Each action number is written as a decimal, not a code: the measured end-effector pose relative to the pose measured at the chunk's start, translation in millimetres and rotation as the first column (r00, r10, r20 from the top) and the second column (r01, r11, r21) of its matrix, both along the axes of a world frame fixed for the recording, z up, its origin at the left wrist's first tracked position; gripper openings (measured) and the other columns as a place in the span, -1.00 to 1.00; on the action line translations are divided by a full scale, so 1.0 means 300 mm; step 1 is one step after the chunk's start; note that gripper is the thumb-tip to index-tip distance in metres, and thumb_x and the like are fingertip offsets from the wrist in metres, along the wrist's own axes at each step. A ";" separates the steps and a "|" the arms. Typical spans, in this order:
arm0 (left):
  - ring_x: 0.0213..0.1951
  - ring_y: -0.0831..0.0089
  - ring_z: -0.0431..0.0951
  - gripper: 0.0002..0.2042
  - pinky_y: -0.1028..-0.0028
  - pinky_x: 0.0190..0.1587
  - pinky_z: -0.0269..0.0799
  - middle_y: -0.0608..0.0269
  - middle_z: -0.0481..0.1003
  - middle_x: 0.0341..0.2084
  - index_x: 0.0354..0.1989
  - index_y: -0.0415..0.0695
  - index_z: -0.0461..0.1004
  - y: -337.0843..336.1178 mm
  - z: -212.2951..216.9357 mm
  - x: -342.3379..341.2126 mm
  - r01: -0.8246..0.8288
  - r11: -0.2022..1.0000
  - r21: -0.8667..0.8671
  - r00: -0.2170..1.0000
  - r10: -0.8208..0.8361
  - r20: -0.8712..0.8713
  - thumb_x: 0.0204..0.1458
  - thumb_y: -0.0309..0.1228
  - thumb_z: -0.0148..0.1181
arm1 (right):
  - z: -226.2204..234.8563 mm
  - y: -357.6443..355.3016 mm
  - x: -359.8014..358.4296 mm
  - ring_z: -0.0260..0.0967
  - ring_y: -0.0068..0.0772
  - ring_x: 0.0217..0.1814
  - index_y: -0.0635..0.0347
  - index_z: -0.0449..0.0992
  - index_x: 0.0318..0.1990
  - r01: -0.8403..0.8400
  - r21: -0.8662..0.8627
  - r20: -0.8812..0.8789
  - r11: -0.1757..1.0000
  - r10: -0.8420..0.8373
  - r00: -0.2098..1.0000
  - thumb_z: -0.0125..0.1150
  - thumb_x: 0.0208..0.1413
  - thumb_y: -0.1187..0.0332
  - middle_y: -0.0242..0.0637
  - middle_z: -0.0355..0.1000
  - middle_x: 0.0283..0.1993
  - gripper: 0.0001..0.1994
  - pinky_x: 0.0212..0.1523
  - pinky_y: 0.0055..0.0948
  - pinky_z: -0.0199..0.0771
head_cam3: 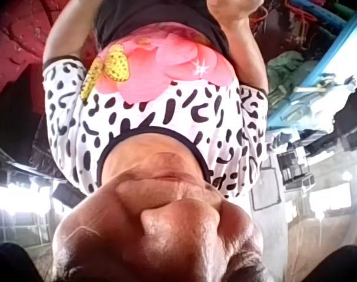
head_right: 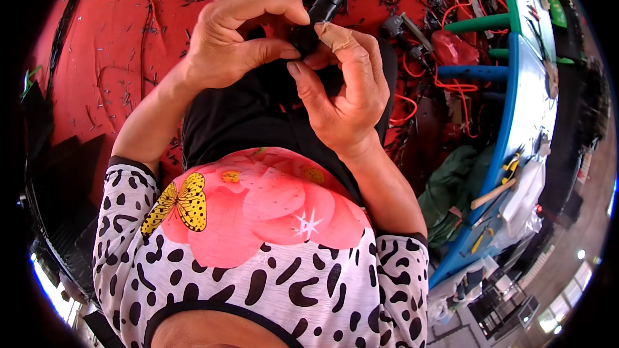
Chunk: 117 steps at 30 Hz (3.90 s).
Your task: The person trims and weaves plastic rattan strips on a chair frame using a knife and pliers, pushes an end cap onto the frame leg, and fastens the strips to the frame using a pneumatic stapler.
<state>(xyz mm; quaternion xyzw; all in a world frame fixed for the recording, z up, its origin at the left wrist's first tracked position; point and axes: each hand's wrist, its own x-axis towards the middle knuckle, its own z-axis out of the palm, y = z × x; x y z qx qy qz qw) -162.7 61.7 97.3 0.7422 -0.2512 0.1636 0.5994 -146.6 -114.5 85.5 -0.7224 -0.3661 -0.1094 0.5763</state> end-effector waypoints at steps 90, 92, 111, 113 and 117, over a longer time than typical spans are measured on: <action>-0.21 0.50 0.40 -0.74 0.53 -0.12 0.29 0.24 0.41 -0.32 -0.23 -0.27 0.45 -0.203 -0.205 0.055 0.096 0.862 -0.497 0.967 -0.200 -0.159 -0.14 -0.52 0.25 | 0.295 -0.178 0.162 0.36 -0.46 -0.41 0.29 0.31 -0.13 -0.249 -0.294 -0.807 0.923 -0.100 0.583 0.04 0.11 0.12 -0.23 0.38 -0.28 -0.62 -0.44 -0.57 0.39; -0.25 0.52 0.41 -0.74 0.55 -0.15 0.31 0.25 0.42 -0.36 -0.23 -0.28 0.42 -0.208 -0.235 0.026 -0.164 0.911 -0.377 0.959 0.059 -0.276 -0.13 -0.50 0.25 | 0.305 -0.188 0.190 0.37 -0.49 -0.40 0.31 0.29 -0.08 -0.150 -0.346 -0.599 0.926 -0.095 0.795 0.13 0.05 0.26 -0.26 0.37 -0.31 -0.64 -0.41 -0.61 0.39; -0.57 0.12 0.50 -0.61 0.24 -0.57 0.49 -0.01 0.42 -0.42 -0.15 -0.18 0.27 -0.320 -0.731 0.107 -0.843 0.432 -0.321 0.072 -0.501 -0.862 -0.10 -0.24 0.15 | 0.103 0.047 0.774 0.44 -0.09 -0.28 0.45 0.51 -0.44 0.226 -0.640 -0.146 0.734 -0.405 0.902 0.22 -0.30 0.13 0.10 0.46 -0.42 -0.56 -0.23 -0.28 0.33; -0.58 0.11 0.50 -0.62 0.23 -0.57 0.49 -0.04 0.42 -0.44 -0.15 -0.19 0.28 -0.263 -0.770 0.044 -0.848 0.460 -0.264 0.003 -0.493 -0.870 -0.09 -0.24 0.14 | 0.070 0.084 0.701 0.43 -0.06 -0.30 0.44 0.49 -0.46 0.221 -0.648 -0.107 0.729 -0.374 0.921 0.19 -0.28 0.12 0.17 0.42 -0.45 -0.57 -0.24 -0.28 0.31; -0.55 0.09 0.51 -0.61 0.22 -0.54 0.48 -0.07 0.40 -0.35 -0.14 -0.21 0.28 -0.207 -0.848 0.028 -0.863 0.469 -0.187 -0.121 -0.552 -0.825 -0.09 -0.24 0.13 | 0.043 0.087 0.745 0.43 -0.20 -0.39 0.45 0.49 -0.49 0.119 -0.524 -0.291 0.843 -0.309 0.906 0.18 -0.23 0.14 0.04 0.45 -0.53 -0.60 -0.31 -0.37 0.30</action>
